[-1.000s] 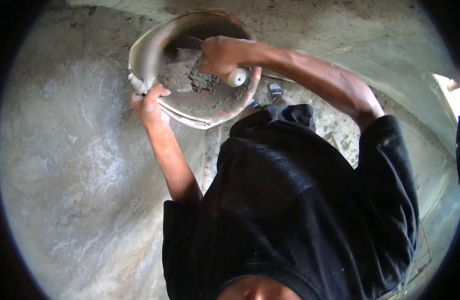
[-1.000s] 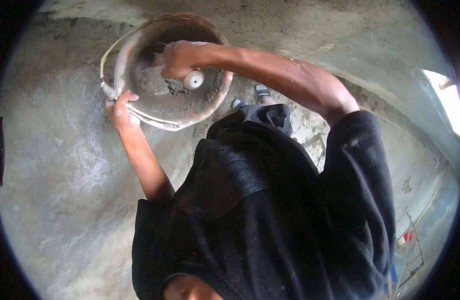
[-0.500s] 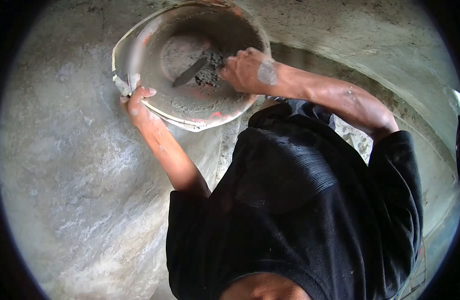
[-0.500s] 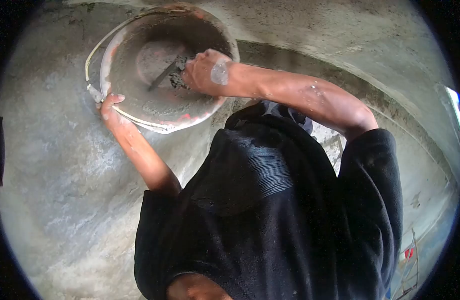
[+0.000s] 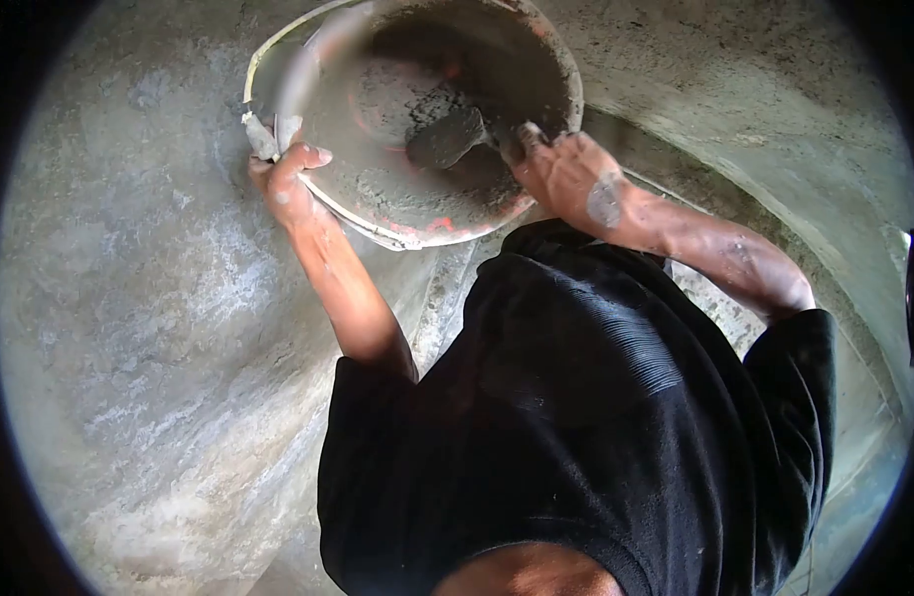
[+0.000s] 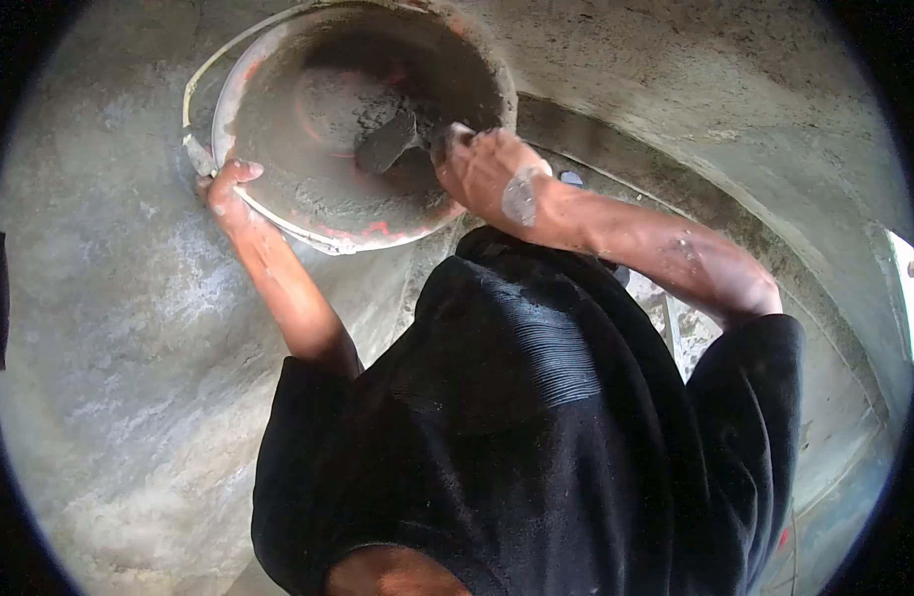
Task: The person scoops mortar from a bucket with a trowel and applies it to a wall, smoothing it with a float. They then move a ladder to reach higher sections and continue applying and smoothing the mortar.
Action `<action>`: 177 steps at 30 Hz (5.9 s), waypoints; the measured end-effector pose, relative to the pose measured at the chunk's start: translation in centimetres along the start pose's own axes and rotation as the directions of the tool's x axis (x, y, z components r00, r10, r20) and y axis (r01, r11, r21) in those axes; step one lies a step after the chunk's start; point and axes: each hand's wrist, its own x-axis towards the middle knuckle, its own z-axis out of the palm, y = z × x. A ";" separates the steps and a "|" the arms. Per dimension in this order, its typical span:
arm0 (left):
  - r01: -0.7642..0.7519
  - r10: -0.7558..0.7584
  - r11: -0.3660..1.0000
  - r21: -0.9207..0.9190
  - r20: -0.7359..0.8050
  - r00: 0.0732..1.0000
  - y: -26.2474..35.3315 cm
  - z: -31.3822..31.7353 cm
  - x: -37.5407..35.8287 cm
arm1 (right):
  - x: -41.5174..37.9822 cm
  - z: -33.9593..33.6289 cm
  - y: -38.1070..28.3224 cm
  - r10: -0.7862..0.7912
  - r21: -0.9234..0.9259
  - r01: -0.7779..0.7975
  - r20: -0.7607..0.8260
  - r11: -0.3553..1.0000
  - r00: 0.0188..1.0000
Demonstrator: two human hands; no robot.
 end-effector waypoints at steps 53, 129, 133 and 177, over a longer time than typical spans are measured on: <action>0.020 -0.022 0.990 0.140 0.018 1.000 -1.1 2.0 -1.0 | -3.7 -2.0 2.8 0.287 -0.012 -0.292 0.228 0.956 0.930; -0.360 0.274 0.863 0.355 0.270 0.923 -1.5 7.6 -4.6 | -1.1 4.6 1.3 -0.014 0.734 -0.474 0.535 -0.486 0.844; -0.326 0.243 0.882 0.340 0.265 0.933 -2.2 6.2 -4.7 | 0.9 5.9 1.3 -0.288 0.386 -0.491 0.475 -0.781 0.832; -0.099 0.090 0.983 0.152 0.067 0.994 -2.6 4.5 -3.3 | -4.2 -2.3 2.4 0.353 0.245 -0.371 0.116 0.896 0.928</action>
